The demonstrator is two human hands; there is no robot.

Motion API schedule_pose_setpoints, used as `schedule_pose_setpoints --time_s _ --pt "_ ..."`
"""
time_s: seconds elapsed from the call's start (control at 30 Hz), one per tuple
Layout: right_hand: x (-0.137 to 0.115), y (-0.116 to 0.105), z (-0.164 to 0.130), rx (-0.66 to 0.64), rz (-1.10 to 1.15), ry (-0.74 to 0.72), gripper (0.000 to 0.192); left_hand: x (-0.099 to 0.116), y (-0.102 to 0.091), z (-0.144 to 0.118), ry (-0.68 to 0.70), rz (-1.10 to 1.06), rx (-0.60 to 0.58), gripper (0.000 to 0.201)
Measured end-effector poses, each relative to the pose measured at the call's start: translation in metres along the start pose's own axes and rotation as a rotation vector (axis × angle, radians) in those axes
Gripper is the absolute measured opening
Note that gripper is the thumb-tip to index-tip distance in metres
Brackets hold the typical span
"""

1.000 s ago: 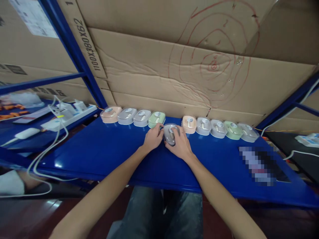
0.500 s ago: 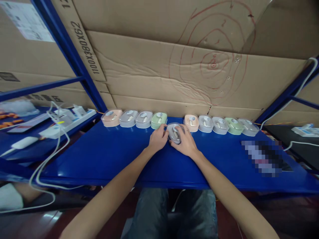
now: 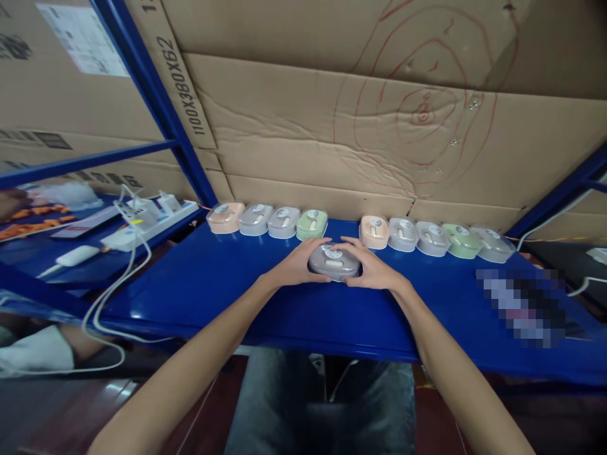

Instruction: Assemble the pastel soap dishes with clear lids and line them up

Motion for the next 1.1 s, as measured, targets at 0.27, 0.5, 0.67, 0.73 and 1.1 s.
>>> schedule_pose_setpoints --time_s 0.27,0.5,0.67,0.73,1.1 --pt "0.016 -0.002 0.002 0.160 0.143 0.006 0.085 -0.010 -0.002 0.004 -0.039 0.036 0.029 0.120" --pt "0.044 -0.037 -0.019 0.227 0.386 0.150 0.092 -0.014 -0.012 0.001 -0.061 0.025 0.006 0.136" --pt "0.066 -0.062 -0.061 0.120 0.226 0.329 0.085 -0.019 -0.015 -0.005 -0.052 0.087 -0.064 0.100" --pt "0.073 -0.061 -0.072 0.069 0.149 0.353 0.082 -0.018 -0.015 -0.008 -0.049 0.096 -0.060 0.094" --pt "0.082 -0.049 -0.073 -0.014 -0.244 0.417 0.087 -0.020 -0.015 -0.013 -0.048 0.132 -0.040 0.096"
Point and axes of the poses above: each hand's wrist, its own z-axis towards the middle knuckle, its own y-axis out of the palm, x = y × z, the point moved 7 cm from there along z, towards the middle knuckle, and after that the axes turned 9 degrees about -x, right-handed, at the moved point
